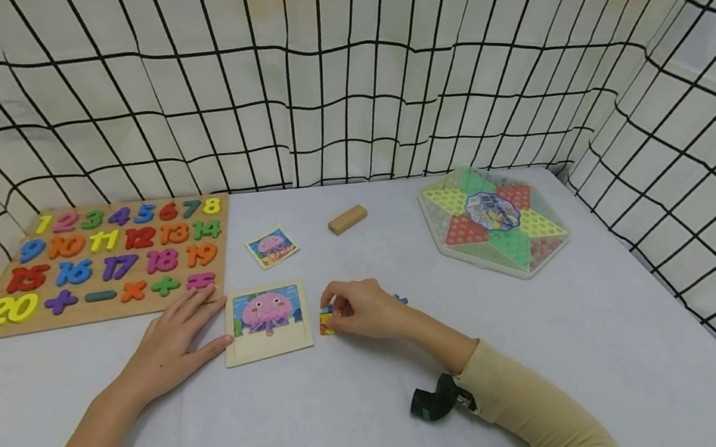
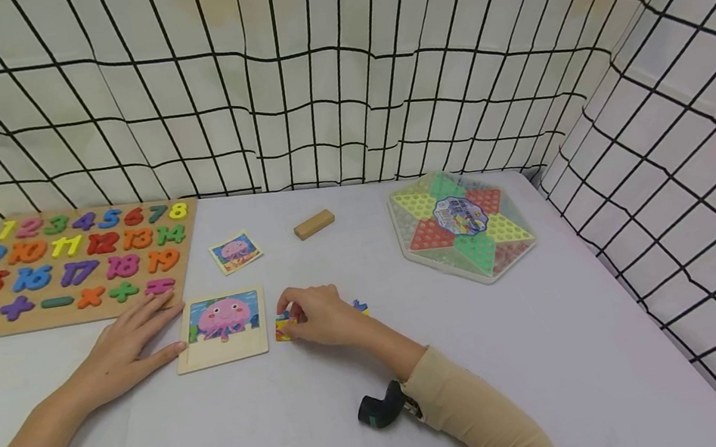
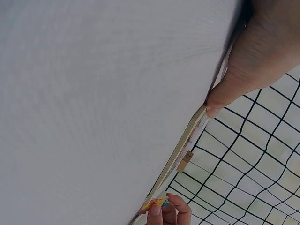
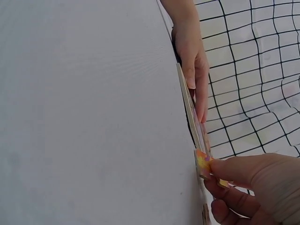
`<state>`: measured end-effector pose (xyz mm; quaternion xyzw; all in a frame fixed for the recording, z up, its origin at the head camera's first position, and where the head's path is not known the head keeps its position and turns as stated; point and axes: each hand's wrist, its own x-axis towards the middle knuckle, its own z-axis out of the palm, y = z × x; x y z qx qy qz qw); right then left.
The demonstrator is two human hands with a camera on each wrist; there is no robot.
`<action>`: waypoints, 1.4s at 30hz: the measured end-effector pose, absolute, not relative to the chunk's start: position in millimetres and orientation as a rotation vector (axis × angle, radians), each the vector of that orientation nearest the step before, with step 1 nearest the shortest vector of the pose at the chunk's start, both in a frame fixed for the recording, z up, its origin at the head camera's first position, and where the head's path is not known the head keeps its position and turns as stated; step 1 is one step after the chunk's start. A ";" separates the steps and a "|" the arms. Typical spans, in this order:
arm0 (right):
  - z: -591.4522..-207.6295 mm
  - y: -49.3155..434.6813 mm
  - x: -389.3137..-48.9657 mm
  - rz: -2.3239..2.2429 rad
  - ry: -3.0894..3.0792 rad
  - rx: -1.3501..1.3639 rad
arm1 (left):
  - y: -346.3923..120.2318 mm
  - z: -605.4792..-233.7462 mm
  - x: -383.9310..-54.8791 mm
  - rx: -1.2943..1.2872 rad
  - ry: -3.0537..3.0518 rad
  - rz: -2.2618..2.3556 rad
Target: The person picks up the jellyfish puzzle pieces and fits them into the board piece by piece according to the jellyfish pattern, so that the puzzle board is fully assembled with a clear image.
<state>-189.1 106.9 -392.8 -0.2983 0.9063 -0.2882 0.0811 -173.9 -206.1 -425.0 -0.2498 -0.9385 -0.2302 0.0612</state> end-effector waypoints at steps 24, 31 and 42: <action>-388.5 85.1 -195.8 -0.992 2.729 -0.958 | -206.7 -423.9 -173.0 -0.743 -2.874 -0.709; -388.9 73.7 -196.6 -1.012 2.687 -1.001 | -206.6 -423.3 -173.2 -0.741 -2.882 -0.707; -392.4 53.1 -195.3 -1.015 2.621 -1.054 | -206.4 -421.3 -173.8 -0.740 -2.891 -0.680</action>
